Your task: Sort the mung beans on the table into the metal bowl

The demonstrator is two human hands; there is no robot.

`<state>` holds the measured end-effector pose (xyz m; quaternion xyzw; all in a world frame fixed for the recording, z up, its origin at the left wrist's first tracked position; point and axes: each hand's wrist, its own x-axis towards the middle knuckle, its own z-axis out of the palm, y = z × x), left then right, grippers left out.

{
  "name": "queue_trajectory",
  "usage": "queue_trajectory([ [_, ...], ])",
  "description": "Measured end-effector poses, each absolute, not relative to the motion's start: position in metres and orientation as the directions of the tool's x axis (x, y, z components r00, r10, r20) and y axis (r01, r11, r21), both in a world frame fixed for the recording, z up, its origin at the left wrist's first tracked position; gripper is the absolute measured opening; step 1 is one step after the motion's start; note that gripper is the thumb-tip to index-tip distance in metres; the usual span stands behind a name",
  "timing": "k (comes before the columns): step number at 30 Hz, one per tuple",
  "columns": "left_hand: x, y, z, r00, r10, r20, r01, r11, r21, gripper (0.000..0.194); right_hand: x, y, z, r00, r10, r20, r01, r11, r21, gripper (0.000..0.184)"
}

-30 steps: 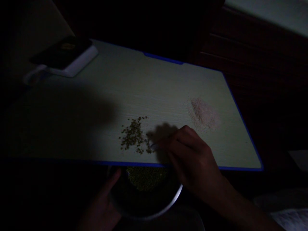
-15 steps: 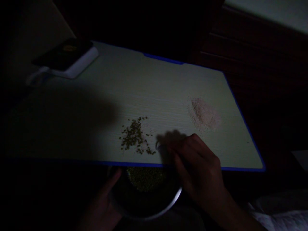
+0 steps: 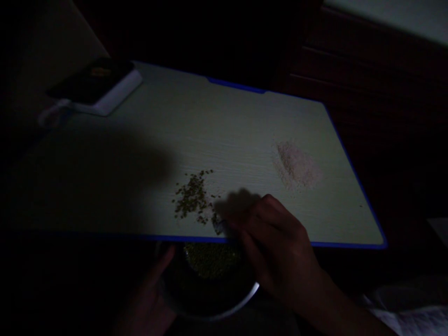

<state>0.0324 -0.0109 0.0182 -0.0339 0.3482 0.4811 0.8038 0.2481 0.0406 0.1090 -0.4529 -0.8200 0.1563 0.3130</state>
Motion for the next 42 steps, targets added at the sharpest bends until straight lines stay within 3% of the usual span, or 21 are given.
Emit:
queue_trajectory([
  [9, 0.036, -0.011, 0.013, 0.328, 0.784, -0.527, -0.784, 0.537, 0.311, 0.042, 0.244, 0.036, 0.110, -0.420, 0.817, 0.395, 0.579, 0.576, -0.577, 0.022],
  [13, 0.035, -0.007, 0.025, 0.333, 0.769, -0.546, -0.777, 0.551, 0.303, 0.030, 0.243, 0.033, 0.110, -0.405, 0.833, 0.376, 0.618, 0.553, -0.559, 0.020],
  [18, 0.033, -0.004, 0.032, 0.330, 0.740, -0.586, -0.783, 0.561, 0.268, 0.011, 0.254, 0.038, 0.104, -0.279, 0.884, 0.376, 0.777, 0.438, -0.453, 0.016],
  [24, 0.032, -0.008, 0.022, 0.337, 0.710, -0.618, -0.796, 0.566, 0.216, 0.006, 0.266, 0.046, 0.102, -0.215, 0.891, 0.400, 0.833, 0.381, -0.402, 0.014],
  [32, 0.032, -0.010, 0.019, 0.290, 0.691, -0.661, -0.779, 0.572, 0.256, 0.042, 0.245, 0.055, 0.109, -0.382, 0.835, 0.396, 0.741, 0.533, -0.408, 0.019],
  [42, 0.031, -0.009, 0.023, 0.314, 0.716, -0.624, -0.784, 0.566, 0.254, 0.012, 0.255, 0.048, 0.109, -0.435, 0.831, 0.346, 0.642, 0.556, -0.528, 0.026],
])
